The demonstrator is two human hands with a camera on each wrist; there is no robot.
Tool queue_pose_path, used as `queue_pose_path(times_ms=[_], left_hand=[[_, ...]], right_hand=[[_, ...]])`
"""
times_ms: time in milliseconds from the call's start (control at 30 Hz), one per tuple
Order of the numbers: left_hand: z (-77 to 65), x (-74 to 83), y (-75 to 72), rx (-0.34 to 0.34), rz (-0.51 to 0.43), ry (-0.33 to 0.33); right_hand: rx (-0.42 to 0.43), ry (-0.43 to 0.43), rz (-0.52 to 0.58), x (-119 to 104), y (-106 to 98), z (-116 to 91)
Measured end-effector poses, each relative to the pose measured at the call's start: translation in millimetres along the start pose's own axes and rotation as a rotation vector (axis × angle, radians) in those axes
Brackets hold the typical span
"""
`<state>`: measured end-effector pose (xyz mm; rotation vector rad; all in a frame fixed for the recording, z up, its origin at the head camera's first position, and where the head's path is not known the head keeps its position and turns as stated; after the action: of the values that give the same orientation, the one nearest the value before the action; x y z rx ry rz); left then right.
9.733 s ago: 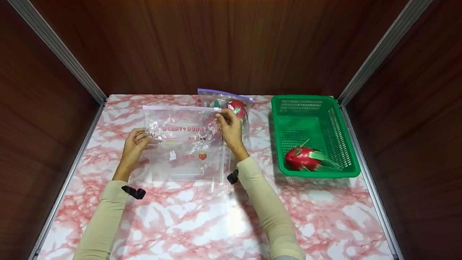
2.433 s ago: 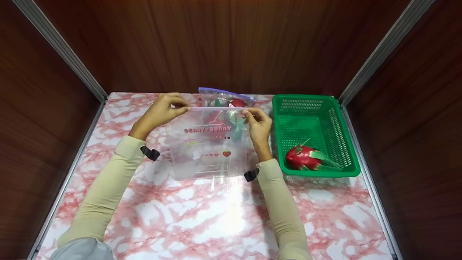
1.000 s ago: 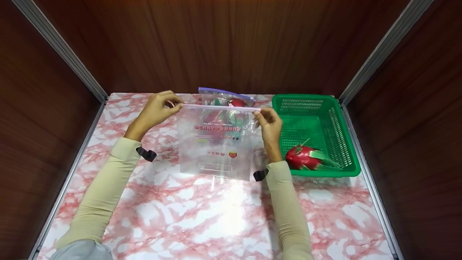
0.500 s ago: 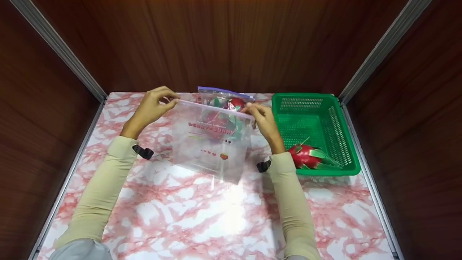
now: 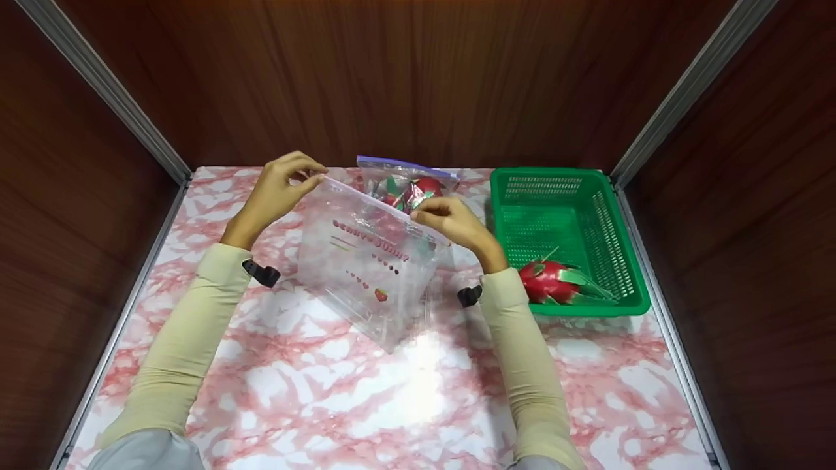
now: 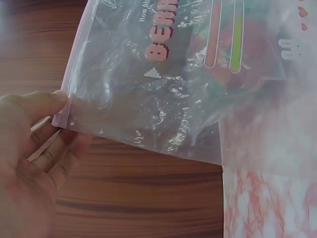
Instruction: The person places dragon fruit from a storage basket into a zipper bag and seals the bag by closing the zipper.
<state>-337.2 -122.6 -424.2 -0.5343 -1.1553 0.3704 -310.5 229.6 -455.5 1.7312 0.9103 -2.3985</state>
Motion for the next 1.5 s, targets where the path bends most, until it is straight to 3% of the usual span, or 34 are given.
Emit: queue_pose_path(times_ms=[300,533,800,900,1233,1500], left_hand=[[0.8,1.7,4.1,0.014,-0.018,-0.014],[-2.8,0.3,4.7,0.002,-0.042,-0.037],[-4.9,0.5,12.3,0.002,-0.113,-0.063],[-5.2,1.5,18.1,0.001,-0.142,-0.064],[-6.3,2.1,37.1,0.010,-0.199,-0.034],[-11.0,5.1,46.2,0.023,-0.272,-0.052]], right_hand=[[-0.008,0.009,-0.028,-2.0,6.5,7.0],[0.069,-0.041,-0.074,-0.6,6.0,9.7],[0.184,-0.146,-0.467,-12.6,8.1,17.9],[0.189,-0.195,-0.540,-20.0,15.5,23.0],[0.133,-0.345,-0.505,-43.4,54.9,48.6],[0.132,-0.372,-0.503,-50.2,77.0,61.9]])
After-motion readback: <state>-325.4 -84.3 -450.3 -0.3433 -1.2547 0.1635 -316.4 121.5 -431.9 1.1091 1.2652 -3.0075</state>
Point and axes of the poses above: each hand's wrist, its own z-axis towards the middle knuckle, its own y-axis out of the palm, x = y × z, the point moved 1 cm from there along z, towards the middle knuckle, and after that the axes turned 10 degrees about -y, right-handed, at the moved point
